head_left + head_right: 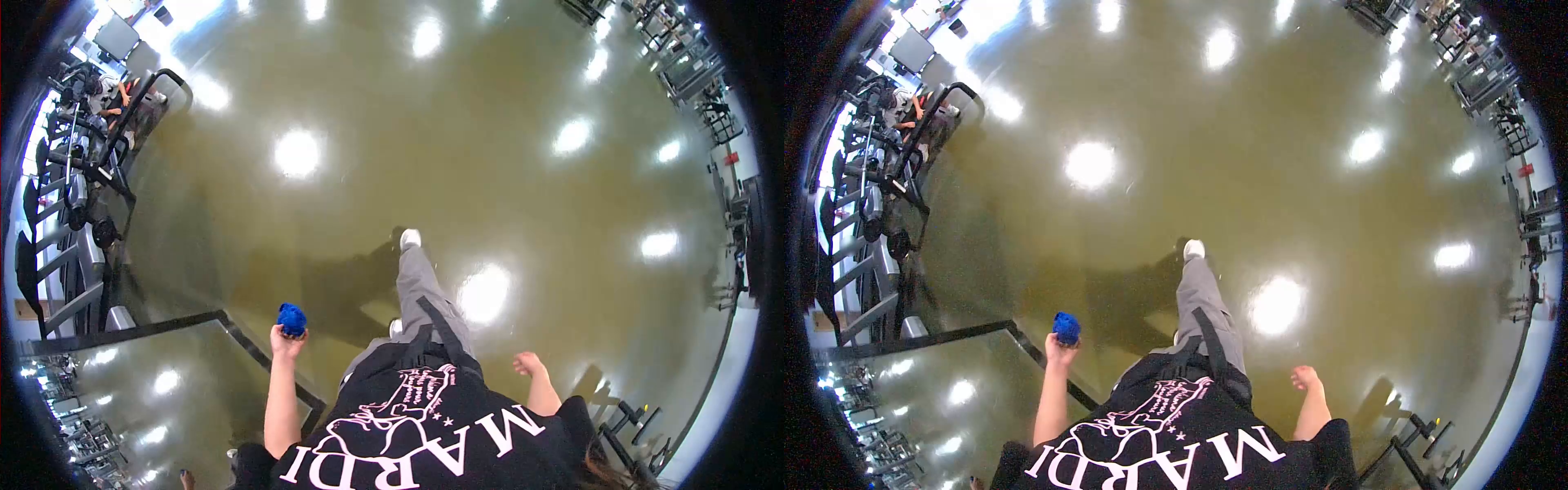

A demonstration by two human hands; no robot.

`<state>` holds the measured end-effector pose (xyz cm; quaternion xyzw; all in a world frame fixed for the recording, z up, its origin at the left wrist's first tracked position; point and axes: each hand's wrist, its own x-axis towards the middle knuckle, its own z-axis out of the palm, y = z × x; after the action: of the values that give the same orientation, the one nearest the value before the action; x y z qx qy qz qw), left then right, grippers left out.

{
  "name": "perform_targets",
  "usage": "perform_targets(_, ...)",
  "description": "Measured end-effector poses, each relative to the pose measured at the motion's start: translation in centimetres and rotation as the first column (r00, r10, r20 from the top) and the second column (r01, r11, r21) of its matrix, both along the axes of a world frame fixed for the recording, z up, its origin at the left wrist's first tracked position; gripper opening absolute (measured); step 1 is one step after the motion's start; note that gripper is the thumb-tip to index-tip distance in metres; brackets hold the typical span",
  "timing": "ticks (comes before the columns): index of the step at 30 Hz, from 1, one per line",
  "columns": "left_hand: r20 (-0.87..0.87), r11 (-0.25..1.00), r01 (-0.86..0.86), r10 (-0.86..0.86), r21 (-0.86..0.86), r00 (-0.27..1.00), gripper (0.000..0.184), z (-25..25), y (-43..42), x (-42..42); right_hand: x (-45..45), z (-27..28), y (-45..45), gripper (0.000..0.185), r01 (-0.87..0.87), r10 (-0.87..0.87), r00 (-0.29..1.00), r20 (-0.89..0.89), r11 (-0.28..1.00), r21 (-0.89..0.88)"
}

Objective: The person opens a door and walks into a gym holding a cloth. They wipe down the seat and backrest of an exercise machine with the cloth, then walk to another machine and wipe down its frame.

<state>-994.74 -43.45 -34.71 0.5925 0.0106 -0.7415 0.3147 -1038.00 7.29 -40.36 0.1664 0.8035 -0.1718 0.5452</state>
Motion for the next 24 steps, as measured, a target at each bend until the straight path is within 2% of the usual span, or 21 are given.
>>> perform_targets(3,-0.054,0.998,-0.007,0.003,-0.068,0.999,0.036,-1.6,-4.3,-0.2,-5.3,-1.1,-4.1,0.021,0.077,-0.077,0.997,0.024,0.997,-0.004)
perform_targets(4,-0.028,0.998,0.015,-0.016,-0.059,0.999,0.038,-1.3,-5.2,-0.7,-7.4,-1.8,-6.5,0.019,0.088,-0.090,0.992,-0.086,0.996,-0.030)
perform_targets(5,0.004,0.998,-0.044,0.044,-0.045,0.999,0.037,-1.4,-5.7,-0.6,-10.8,-2.9,-9.1,0.020,-0.101,0.099,0.987,-0.123,0.995,-0.005)
perform_targets(6,0.123,0.986,-0.166,0.163,0.019,0.979,0.036,-0.6,-6.3,-1.4,-14.1,-3.7,-12.0,0.023,-0.286,0.287,0.948,-0.135,0.958,0.027)
perform_targets(7,0.211,0.977,-0.205,0.190,0.052,0.959,0.035,-0.8,-6.7,-1.2,-16.5,-3.1,-16.5,0.027,-0.302,0.285,0.914,-0.290,0.953,-0.014)
perform_targets(8,0.302,0.963,-0.233,0.184,0.137,0.936,0.036,-1.6,-7.2,-0.4,-19.7,-3.3,-20.8,0.025,-0.496,0.454,0.787,-0.418,0.868,0.011)
perform_targets(9,0.277,0.951,-0.253,0.198,0.180,0.940,0.035,-0.7,-7.3,-1.1,-22.6,-3.9,-24.7,0.025,-0.720,0.544,0.520,-0.658,0.694,0.004)
perform_targets(10,0.271,0.949,-0.250,0.193,0.195,0.943,0.036,-0.3,-7.5,-1.7,-23.9,0.6,-31.8,0.026,-0.585,0.358,0.584,-0.729,0.808,-0.071)
perform_targets(11,0.263,0.945,-0.249,0.190,0.212,0.946,0.036,-0.1,-7.7,-2.0,-25.6,2.1,-37.1,0.027,-0.558,0.267,0.620,-0.738,0.811,-0.175)
perform_targets(12,0.266,0.925,-0.285,0.217,0.251,0.939,0.036,-1.0,-8.3,-2.1,-26.2,6.1,-43.2,0.027,-0.606,0.189,0.593,-0.783,0.745,-0.280)
perform_targets(15,0.238,0.870,-0.386,0.322,0.306,0.916,0.037,-7.7,-8.7,0.6,-26.4,11.7,-56.9,0.024,-0.709,0.248,0.608,-0.754,0.598,-0.375)
perform_targets(18,0.142,0.743,-0.396,0.383,0.540,0.913,0.036,-7.6,-12.6,-1.5,-26.3,12.3,-66.5,0.022,-0.755,0.313,0.624,-0.716,0.477,-0.450)
perform_targets(22,0.171,0.726,-0.470,0.449,0.503,0.877,0.036,-6.8,-21.2,-4.0,-27.6,10.7,-73.7,0.025,-0.741,0.391,0.656,-0.646,0.496,-0.452)
perform_targets(24,0.195,0.704,-0.507,0.478,0.497,0.856,0.036,-6.0,-24.3,-5.4,-29.4,8.6,-74.7,0.026,-0.696,0.425,0.687,-0.590,0.618,-0.365)
